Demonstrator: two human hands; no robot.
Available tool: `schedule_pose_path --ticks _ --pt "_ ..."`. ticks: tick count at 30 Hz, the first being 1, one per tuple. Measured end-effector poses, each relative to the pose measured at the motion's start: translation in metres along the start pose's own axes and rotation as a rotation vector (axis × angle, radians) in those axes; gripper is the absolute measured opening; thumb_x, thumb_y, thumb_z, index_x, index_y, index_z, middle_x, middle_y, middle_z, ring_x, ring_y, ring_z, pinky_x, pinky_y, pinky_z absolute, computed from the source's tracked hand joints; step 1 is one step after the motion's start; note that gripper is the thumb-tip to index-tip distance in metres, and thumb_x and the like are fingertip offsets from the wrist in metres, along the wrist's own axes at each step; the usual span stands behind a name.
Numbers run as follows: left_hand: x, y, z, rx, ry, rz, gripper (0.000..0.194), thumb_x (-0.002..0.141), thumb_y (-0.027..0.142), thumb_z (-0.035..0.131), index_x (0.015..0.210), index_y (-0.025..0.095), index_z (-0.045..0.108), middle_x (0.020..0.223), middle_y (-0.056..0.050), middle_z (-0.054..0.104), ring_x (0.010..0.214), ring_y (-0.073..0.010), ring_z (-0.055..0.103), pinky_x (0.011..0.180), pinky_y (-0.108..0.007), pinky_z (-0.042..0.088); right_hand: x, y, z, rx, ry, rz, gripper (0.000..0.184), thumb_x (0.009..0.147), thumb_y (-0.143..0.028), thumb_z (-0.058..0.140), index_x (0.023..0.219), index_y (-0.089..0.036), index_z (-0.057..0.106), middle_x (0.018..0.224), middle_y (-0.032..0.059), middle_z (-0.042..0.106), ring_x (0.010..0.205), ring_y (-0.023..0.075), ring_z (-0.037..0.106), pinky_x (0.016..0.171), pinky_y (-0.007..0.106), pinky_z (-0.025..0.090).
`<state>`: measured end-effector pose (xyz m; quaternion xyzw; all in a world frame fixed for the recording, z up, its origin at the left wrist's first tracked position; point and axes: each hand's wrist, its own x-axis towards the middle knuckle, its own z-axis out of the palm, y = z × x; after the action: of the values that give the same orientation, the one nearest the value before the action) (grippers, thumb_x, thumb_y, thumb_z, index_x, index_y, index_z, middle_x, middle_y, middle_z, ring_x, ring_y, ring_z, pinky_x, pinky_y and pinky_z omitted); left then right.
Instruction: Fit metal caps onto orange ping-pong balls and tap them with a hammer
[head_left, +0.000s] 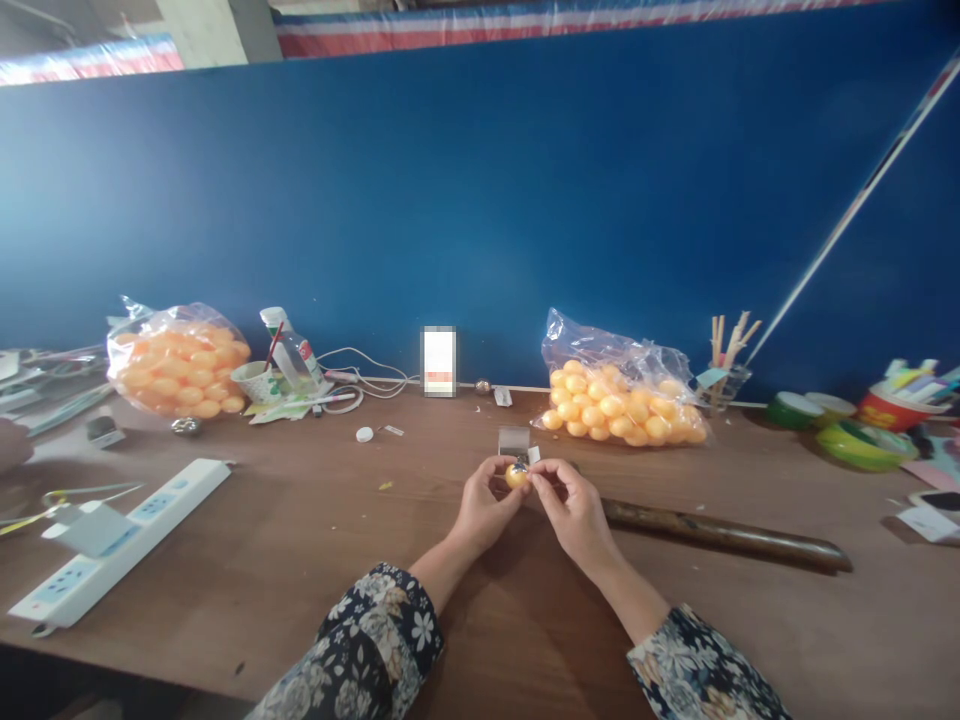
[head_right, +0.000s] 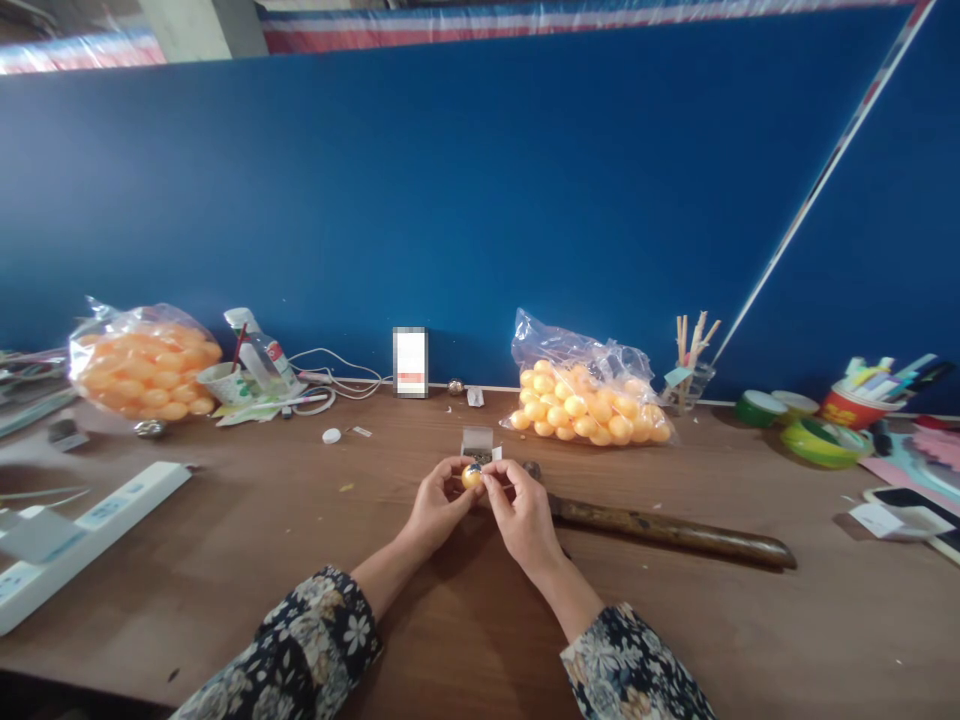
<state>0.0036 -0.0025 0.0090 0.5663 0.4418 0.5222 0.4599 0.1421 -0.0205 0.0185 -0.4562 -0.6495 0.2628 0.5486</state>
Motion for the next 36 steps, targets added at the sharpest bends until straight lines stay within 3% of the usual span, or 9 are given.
schedule_pose_path --ticks 36 --pt "0.0003 -0.002 -0.0009 0.007 -0.014 -0.004 0.037 0.068 0.028 0.07 0.1 0.016 0.057 0.089 -0.005 0.066 0.067 -0.0125 0.061 0.061 -0.024 0.05 -0.0012 0.0004 0.0013 0.006 -0.034 0.027 0.014 0.085 -0.034 0.054 0.088 -0.021 0.059 0.081 0.0037 0.068 0.065 0.0175 0.065 0.061 0.028 0.053"
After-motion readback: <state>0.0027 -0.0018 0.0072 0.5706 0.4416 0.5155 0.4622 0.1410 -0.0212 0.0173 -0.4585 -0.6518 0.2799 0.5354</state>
